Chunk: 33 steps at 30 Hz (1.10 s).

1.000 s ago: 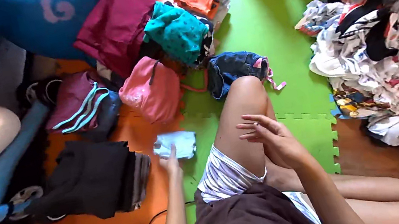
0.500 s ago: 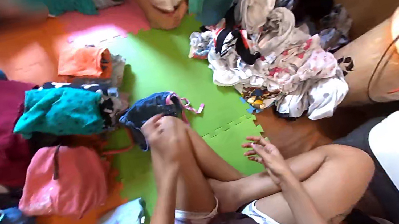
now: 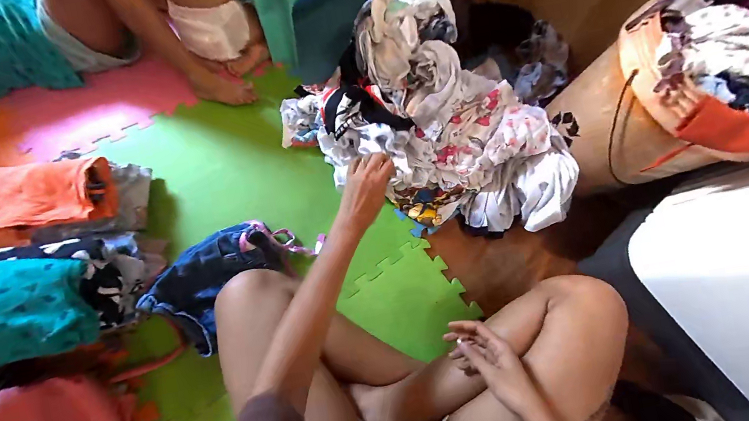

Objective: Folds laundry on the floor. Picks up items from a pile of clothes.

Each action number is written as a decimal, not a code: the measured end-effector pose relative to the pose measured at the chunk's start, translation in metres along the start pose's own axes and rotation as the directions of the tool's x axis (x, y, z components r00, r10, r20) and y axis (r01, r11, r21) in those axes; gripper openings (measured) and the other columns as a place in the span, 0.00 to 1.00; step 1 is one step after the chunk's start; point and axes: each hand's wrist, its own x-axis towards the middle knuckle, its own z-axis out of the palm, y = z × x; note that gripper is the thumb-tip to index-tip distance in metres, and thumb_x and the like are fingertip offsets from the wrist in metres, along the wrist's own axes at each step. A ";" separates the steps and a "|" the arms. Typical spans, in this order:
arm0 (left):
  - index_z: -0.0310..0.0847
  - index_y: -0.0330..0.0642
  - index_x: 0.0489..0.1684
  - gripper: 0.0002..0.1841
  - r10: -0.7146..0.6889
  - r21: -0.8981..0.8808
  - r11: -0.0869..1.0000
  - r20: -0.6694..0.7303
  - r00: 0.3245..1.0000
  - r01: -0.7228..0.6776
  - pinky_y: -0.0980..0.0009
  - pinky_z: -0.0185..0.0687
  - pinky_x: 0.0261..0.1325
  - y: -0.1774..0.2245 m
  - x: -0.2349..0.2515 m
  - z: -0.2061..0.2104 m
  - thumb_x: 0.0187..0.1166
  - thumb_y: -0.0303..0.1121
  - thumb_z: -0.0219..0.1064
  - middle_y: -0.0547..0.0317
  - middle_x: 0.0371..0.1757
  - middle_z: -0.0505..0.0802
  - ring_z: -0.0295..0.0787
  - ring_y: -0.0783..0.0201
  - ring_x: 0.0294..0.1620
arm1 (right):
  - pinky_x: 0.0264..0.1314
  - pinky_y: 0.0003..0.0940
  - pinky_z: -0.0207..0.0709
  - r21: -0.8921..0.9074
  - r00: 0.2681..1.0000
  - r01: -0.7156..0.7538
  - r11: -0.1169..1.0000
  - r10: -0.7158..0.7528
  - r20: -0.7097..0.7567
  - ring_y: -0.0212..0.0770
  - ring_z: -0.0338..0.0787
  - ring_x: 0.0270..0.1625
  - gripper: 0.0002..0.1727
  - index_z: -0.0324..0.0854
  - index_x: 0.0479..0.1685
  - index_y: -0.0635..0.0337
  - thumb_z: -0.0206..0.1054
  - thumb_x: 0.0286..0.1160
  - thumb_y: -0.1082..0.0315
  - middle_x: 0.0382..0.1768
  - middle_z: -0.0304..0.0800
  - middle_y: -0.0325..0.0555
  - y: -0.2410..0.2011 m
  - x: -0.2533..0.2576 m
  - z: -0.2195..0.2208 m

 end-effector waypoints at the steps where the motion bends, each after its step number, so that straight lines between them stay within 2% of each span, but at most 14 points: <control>1: 0.85 0.34 0.52 0.10 0.036 -0.026 0.999 -0.039 0.999 -0.037 0.42 0.73 0.76 0.017 -0.028 -0.019 0.85 0.24 0.58 0.42 0.60 0.90 0.84 0.43 0.67 | 0.42 0.43 0.92 0.033 0.998 -0.036 0.999 0.037 -0.041 0.49 0.96 0.47 0.21 0.74 0.76 0.60 0.59 0.86 0.70 0.59 0.92 0.52 0.001 0.006 0.000; 3: 0.86 0.33 0.49 0.11 0.076 -0.103 0.990 -0.154 0.985 -0.093 0.46 0.78 0.73 0.048 -0.084 -0.048 0.84 0.27 0.57 0.44 0.53 0.92 0.88 0.46 0.60 | 0.43 0.43 0.94 -0.035 0.989 0.023 0.999 -0.028 -0.146 0.47 0.96 0.49 0.31 0.63 0.84 0.59 0.66 0.81 0.67 0.64 0.89 0.50 -0.004 0.021 0.010; 6: 0.85 0.36 0.47 0.10 -0.007 -0.262 0.962 -0.276 0.961 -0.069 0.63 0.90 0.55 0.075 -0.149 -0.079 0.83 0.28 0.57 0.51 0.44 0.94 0.93 0.61 0.47 | 0.57 0.41 0.90 -0.344 0.899 0.349 0.871 -0.415 -0.137 0.47 0.86 0.69 0.55 0.49 0.93 0.62 0.79 0.68 0.53 0.83 0.68 0.61 -0.029 0.046 0.039; 7: 0.84 0.37 0.49 0.10 -0.085 -0.339 0.941 -0.260 0.962 -0.009 0.67 0.90 0.48 0.085 -0.159 -0.093 0.84 0.29 0.57 0.54 0.40 0.93 0.92 0.66 0.41 | 0.65 0.44 0.85 -0.383 0.855 0.445 0.809 -0.512 -0.086 0.51 0.80 0.76 0.58 0.50 0.94 0.62 0.80 0.65 0.49 0.86 0.61 0.65 -0.042 0.052 0.050; 9: 0.83 0.38 0.52 0.09 -0.197 -0.510 0.854 -0.133 0.971 0.103 0.74 0.86 0.39 0.101 -0.163 -0.125 0.85 0.27 0.57 0.59 0.35 0.89 0.86 0.72 0.33 | 0.80 0.55 0.72 -0.386 0.786 0.586 0.712 -0.616 0.057 0.57 0.68 0.86 0.49 0.68 0.87 0.56 0.82 0.62 0.46 0.90 0.59 0.59 -0.067 0.061 0.065; 11: 0.81 0.40 0.53 0.09 -0.222 -0.572 0.806 -0.055 0.973 0.151 0.80 0.81 0.32 0.111 -0.158 -0.155 0.86 0.26 0.55 0.64 0.33 0.86 0.80 0.77 0.28 | 0.77 0.55 0.73 -0.354 0.759 0.649 0.673 -0.608 0.236 0.49 0.76 0.79 0.25 0.89 0.59 0.50 0.80 0.66 0.48 0.77 0.79 0.44 -0.091 0.062 0.077; 12: 0.81 0.40 0.53 0.09 -0.226 -0.530 0.833 -0.065 0.972 0.158 0.81 0.79 0.29 0.115 -0.155 -0.170 0.87 0.27 0.56 0.65 0.31 0.86 0.79 0.78 0.25 | 0.70 0.49 0.79 -0.324 0.753 0.657 0.681 -0.577 0.317 0.40 0.85 0.67 0.17 0.92 0.46 0.51 0.78 0.69 0.49 0.61 0.91 0.38 -0.099 0.061 0.081; 14: 0.84 0.48 0.56 0.11 -0.255 -0.293 0.934 -0.143 0.956 0.205 0.76 0.76 0.24 0.113 -0.156 -0.195 0.90 0.36 0.56 0.68 0.28 0.87 0.78 0.76 0.21 | 0.55 0.37 0.87 -0.210 0.734 0.640 0.739 -0.507 0.453 0.30 0.92 0.46 0.14 0.90 0.40 0.55 0.76 0.73 0.53 0.39 0.94 0.37 -0.111 0.062 0.081; 16: 0.85 0.44 0.56 0.12 -0.257 -0.101 0.966 -0.244 0.935 0.239 0.65 0.82 0.28 0.100 -0.163 -0.219 0.91 0.36 0.56 0.58 0.32 0.90 0.85 0.66 0.26 | 0.46 0.34 0.88 -0.179 0.735 0.631 0.755 -0.507 0.449 0.29 0.91 0.39 0.12 0.87 0.42 0.56 0.77 0.72 0.56 0.34 0.92 0.37 -0.128 0.064 0.072; 19: 0.85 0.28 0.46 0.14 -0.125 0.046 0.985 -0.470 0.874 0.166 0.71 0.85 0.45 0.075 -0.175 -0.250 0.90 0.32 0.58 0.44 0.37 0.93 0.91 0.65 0.37 | 0.45 0.28 0.87 -0.170 0.642 0.759 0.629 -0.679 0.356 0.26 0.89 0.42 0.11 0.87 0.42 0.57 0.80 0.64 0.64 0.40 0.89 0.35 -0.163 0.064 0.066; 23: 0.82 0.48 0.52 0.06 0.123 0.151 0.988 -0.626 0.770 -0.035 0.74 0.82 0.56 0.079 -0.242 -0.283 0.87 0.36 0.62 0.64 0.47 0.90 0.87 0.72 0.52 | 0.66 0.34 0.85 0.069 0.338 0.925 0.373 -0.892 0.299 0.34 0.85 0.66 0.08 0.82 0.46 0.52 0.73 0.74 0.64 0.60 0.84 0.38 -0.201 0.046 0.091; 26: 0.77 0.51 0.47 0.03 0.143 0.154 0.986 -0.560 0.816 -0.067 0.67 0.77 0.64 0.116 -0.297 -0.290 0.88 0.34 0.58 0.63 0.50 0.86 0.83 0.65 0.56 | 0.77 0.51 0.81 0.085 0.171 0.975 0.203 -0.942 0.289 0.41 0.89 0.67 0.16 0.75 0.60 0.46 0.71 0.78 0.68 0.60 0.89 0.37 -0.185 0.039 0.105; 28: 0.77 0.50 0.45 0.03 0.145 0.198 0.979 -0.501 0.853 -0.050 0.68 0.77 0.59 0.113 -0.340 -0.257 0.88 0.34 0.59 0.59 0.46 0.85 0.83 0.62 0.49 | 0.85 0.57 0.71 0.010 0.227 0.969 0.248 -0.900 0.372 0.39 0.89 0.68 0.27 0.71 0.73 0.44 0.72 0.75 0.68 0.61 0.91 0.35 -0.147 0.038 0.103; 33: 0.82 0.48 0.50 0.06 0.062 0.167 0.986 -0.308 0.949 -0.010 0.64 0.81 0.36 0.105 -0.448 -0.132 0.86 0.31 0.60 0.52 0.36 0.90 0.86 0.55 0.33 | 0.85 0.56 0.71 -0.130 0.439 0.874 0.467 -0.650 0.620 0.40 0.90 0.66 0.26 0.80 0.70 0.57 0.75 0.70 0.68 0.58 0.94 0.43 -0.024 0.044 0.085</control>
